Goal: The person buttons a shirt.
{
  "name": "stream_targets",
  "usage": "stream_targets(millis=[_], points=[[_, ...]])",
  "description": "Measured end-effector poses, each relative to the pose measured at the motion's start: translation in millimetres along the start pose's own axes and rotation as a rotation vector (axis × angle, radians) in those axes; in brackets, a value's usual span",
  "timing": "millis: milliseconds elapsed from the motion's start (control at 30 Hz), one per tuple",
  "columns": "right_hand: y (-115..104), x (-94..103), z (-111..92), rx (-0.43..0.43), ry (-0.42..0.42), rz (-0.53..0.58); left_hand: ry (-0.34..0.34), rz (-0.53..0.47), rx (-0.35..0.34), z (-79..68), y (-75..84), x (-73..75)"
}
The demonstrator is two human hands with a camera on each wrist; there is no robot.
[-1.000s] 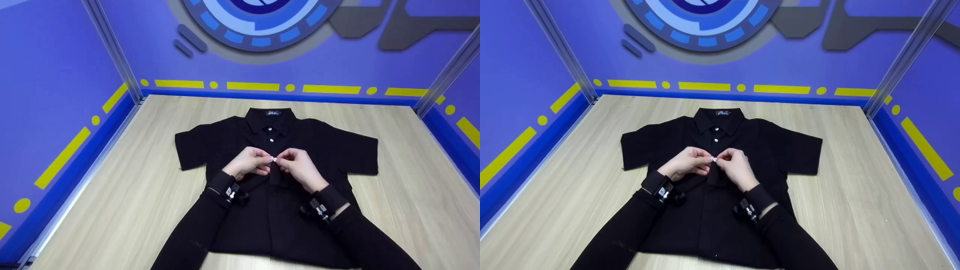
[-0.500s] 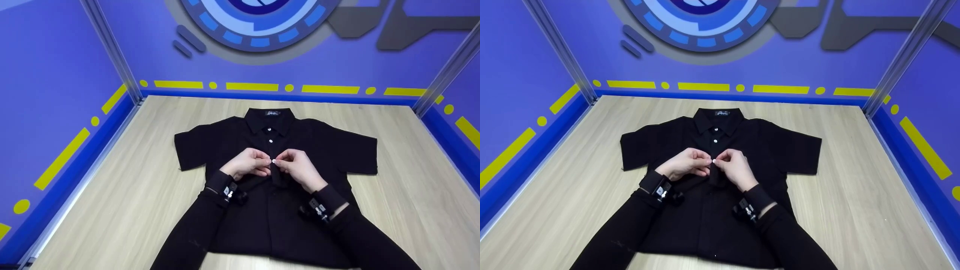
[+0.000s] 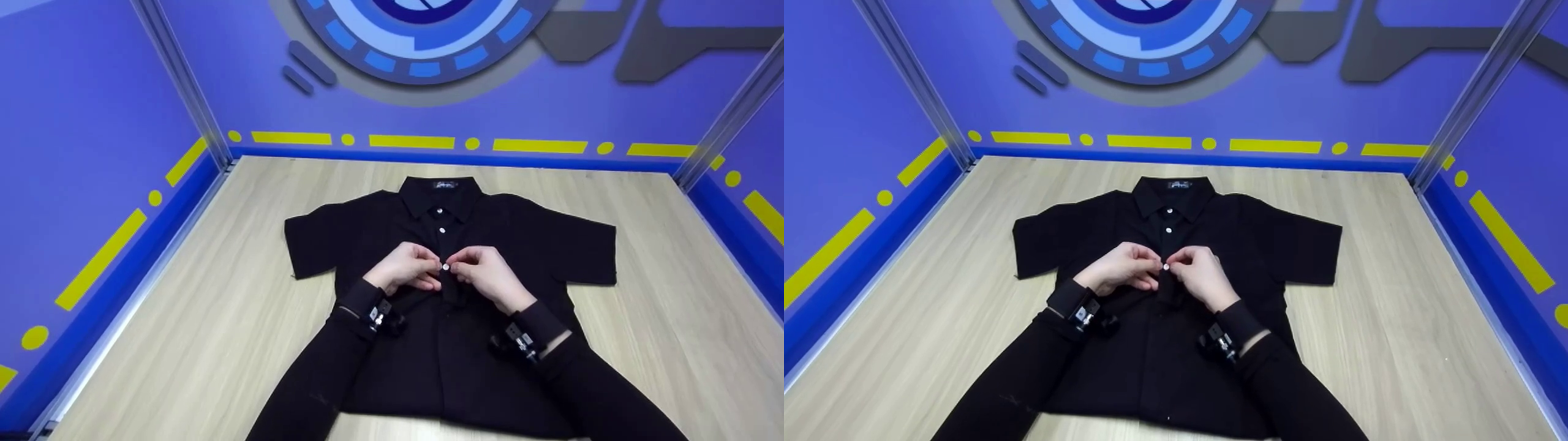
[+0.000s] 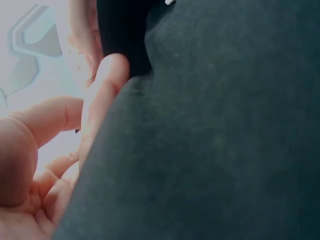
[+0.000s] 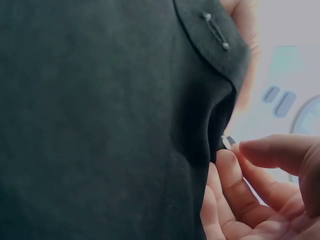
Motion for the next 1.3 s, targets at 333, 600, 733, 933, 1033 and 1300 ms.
stream_targets(millis=[333,600,733,933,1033,1300], points=[[-11.1,-2.8,-4.4,0.015,-0.094,-0.108,0.122,0.005,-0.037,2.0,5.0,9.5],[-31.1,-5.8,-13.7,0.088,-0.168,-0.18,0.118,0.026,-0.075,2.3,13.8,10.2],[-26.7,-7.7,-12.7,0.118,-0.204,-0.21,0.117,0.031,-0.086,3.1,16.4,10.6],[-19.9,-4.7,-8.2,0.126,-0.202,-0.235,0.121,0.049,-0.114,9.5,21.6,11.7],[-17.1,-2.3,-6.1,0.112,-0.193,-0.21,0.126,0.055,-0.126,15.5,24.0,13.8],[-11.2,-2.7,-2.7,0.091,-0.211,-0.104,0.143,0.092,-0.151,31.2,32.2,20.0]])
Point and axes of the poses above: each hand's wrist, its own z-axis towards the middle knuckle, its own x-axis out of the back of the hand, y = z × x, the point moved 8 cm from there along z, towards the middle knuckle, and after that the axes turned 3 degrees about x, right-handed, at the moved point
